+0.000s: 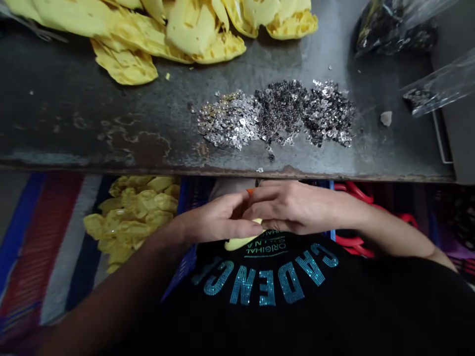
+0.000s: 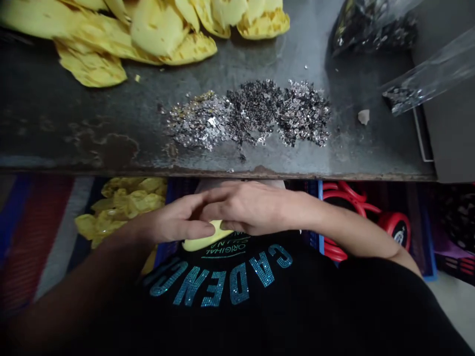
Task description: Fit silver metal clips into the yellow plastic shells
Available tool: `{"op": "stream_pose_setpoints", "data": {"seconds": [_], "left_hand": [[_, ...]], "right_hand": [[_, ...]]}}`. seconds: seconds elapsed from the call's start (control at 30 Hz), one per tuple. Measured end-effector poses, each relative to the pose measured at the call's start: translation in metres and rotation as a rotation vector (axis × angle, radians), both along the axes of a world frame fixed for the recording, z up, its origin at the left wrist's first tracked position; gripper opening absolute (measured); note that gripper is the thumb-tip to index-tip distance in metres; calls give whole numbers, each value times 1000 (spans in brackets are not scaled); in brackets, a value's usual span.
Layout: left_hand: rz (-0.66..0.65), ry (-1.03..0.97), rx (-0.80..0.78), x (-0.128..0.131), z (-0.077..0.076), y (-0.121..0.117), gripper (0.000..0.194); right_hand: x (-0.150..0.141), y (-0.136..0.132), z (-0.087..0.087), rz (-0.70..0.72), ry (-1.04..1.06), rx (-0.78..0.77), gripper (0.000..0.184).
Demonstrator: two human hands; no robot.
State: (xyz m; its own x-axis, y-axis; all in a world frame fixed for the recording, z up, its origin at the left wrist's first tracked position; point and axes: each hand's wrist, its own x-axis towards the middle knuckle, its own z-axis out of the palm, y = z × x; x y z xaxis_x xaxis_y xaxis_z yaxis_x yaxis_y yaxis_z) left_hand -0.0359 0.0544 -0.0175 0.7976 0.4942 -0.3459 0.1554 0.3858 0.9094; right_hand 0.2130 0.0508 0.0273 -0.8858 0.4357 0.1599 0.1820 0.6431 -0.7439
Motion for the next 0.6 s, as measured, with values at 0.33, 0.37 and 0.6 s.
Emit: {"op": "stream_pose_setpoints", "data": {"seconds": [0.33, 0.37, 0.6], "left_hand": [[-3, 154, -424, 3, -14, -16, 55], [1, 154, -415, -1, -14, -18, 55], [-30, 162, -281, -20, -16, -23, 59]], "right_hand": [[49, 35, -73, -653, -56, 438, 30], [47, 39, -76, -634, -118, 470, 32], [70, 29, -80, -741, -190, 512, 27]]}}
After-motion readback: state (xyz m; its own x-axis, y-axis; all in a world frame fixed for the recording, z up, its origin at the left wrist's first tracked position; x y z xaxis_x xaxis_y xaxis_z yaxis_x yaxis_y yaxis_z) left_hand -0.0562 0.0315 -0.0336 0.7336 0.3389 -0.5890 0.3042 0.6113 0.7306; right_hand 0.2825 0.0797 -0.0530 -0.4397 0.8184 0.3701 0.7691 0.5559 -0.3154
